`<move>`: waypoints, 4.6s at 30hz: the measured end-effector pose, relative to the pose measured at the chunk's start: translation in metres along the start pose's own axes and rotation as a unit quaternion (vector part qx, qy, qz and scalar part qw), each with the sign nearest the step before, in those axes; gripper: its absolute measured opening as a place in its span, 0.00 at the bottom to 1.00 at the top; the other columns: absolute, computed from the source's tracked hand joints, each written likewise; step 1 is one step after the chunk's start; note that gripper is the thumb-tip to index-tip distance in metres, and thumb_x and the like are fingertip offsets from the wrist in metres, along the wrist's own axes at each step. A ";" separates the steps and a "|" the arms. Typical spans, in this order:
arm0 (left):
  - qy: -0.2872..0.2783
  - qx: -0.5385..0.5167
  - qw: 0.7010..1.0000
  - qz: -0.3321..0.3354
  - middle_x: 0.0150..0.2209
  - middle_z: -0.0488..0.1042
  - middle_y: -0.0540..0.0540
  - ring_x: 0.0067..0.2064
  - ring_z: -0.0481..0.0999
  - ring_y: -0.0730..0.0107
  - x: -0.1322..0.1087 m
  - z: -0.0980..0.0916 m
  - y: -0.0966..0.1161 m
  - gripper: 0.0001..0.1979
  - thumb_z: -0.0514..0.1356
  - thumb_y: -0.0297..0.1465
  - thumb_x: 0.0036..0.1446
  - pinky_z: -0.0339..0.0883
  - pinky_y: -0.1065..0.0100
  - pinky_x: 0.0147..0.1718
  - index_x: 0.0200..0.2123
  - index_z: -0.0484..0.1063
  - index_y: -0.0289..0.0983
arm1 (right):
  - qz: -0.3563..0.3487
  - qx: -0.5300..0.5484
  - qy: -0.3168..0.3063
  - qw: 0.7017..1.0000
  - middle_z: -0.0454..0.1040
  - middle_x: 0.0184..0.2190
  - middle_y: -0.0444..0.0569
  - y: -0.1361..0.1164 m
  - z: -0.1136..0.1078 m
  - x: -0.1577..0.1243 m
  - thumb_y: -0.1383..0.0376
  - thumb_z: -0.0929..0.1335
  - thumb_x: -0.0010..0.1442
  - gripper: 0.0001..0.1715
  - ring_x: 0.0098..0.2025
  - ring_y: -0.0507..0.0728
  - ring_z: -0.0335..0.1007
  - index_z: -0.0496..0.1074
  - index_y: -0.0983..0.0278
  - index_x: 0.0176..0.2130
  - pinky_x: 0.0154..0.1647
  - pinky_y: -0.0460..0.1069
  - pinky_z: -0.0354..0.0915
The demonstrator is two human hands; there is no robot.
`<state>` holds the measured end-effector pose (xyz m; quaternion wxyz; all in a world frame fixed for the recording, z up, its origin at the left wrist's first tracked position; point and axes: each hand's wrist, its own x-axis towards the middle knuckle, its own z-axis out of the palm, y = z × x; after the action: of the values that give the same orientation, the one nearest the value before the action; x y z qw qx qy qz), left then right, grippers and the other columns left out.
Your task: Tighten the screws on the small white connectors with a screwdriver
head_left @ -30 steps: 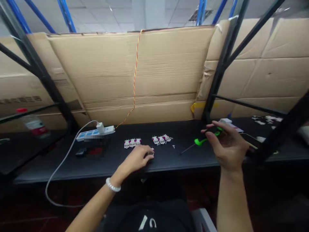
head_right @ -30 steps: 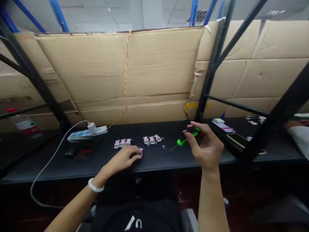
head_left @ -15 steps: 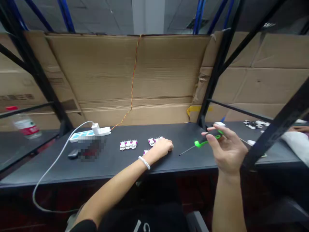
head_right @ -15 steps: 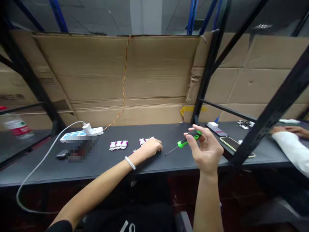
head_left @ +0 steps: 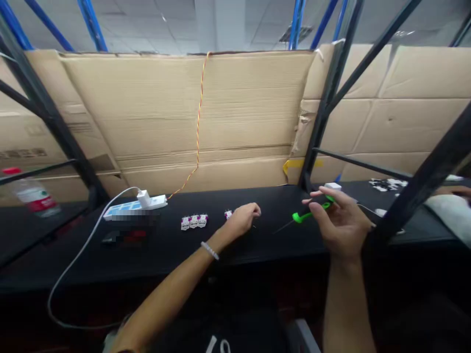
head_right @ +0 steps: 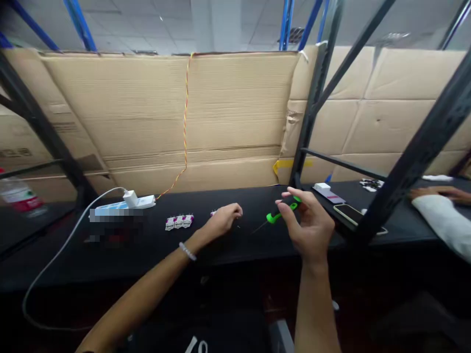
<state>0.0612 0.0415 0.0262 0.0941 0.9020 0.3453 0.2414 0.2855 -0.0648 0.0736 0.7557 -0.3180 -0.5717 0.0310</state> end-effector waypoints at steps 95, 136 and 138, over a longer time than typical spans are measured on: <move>0.121 -0.196 0.966 -0.117 0.42 0.79 0.43 0.46 0.78 0.60 -0.135 -0.029 -0.028 0.09 0.59 0.33 0.68 0.73 0.60 0.51 0.36 0.77 0.38 | -0.092 -0.197 -0.451 0.866 0.80 0.40 0.51 0.007 0.110 -0.068 0.67 0.67 0.72 0.05 0.40 0.60 0.75 0.75 0.62 0.43 0.44 0.54 0.67; 0.068 -0.025 0.994 -0.077 0.61 0.79 0.40 0.59 0.81 0.55 -0.144 -0.014 -0.034 0.09 0.55 0.25 0.70 0.75 0.56 0.61 0.45 0.76 0.39 | 0.066 0.048 -0.201 0.976 0.72 0.50 0.53 -0.010 0.093 -0.044 0.62 0.67 0.72 0.28 0.53 0.60 0.73 0.61 0.57 0.68 0.54 0.55 0.74; 0.067 -0.027 0.994 -0.083 0.61 0.78 0.41 0.59 0.81 0.55 -0.144 -0.013 -0.034 0.09 0.56 0.24 0.69 0.75 0.55 0.61 0.43 0.75 0.39 | 0.063 0.050 -0.192 0.978 0.73 0.51 0.52 -0.001 0.105 -0.047 0.62 0.68 0.72 0.27 0.53 0.60 0.73 0.63 0.57 0.67 0.55 0.55 0.74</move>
<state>-0.0576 -0.0293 -0.0267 0.1145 0.8492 0.4176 0.3023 0.1764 -0.0384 0.0500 0.6434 -0.3030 -0.6828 0.1674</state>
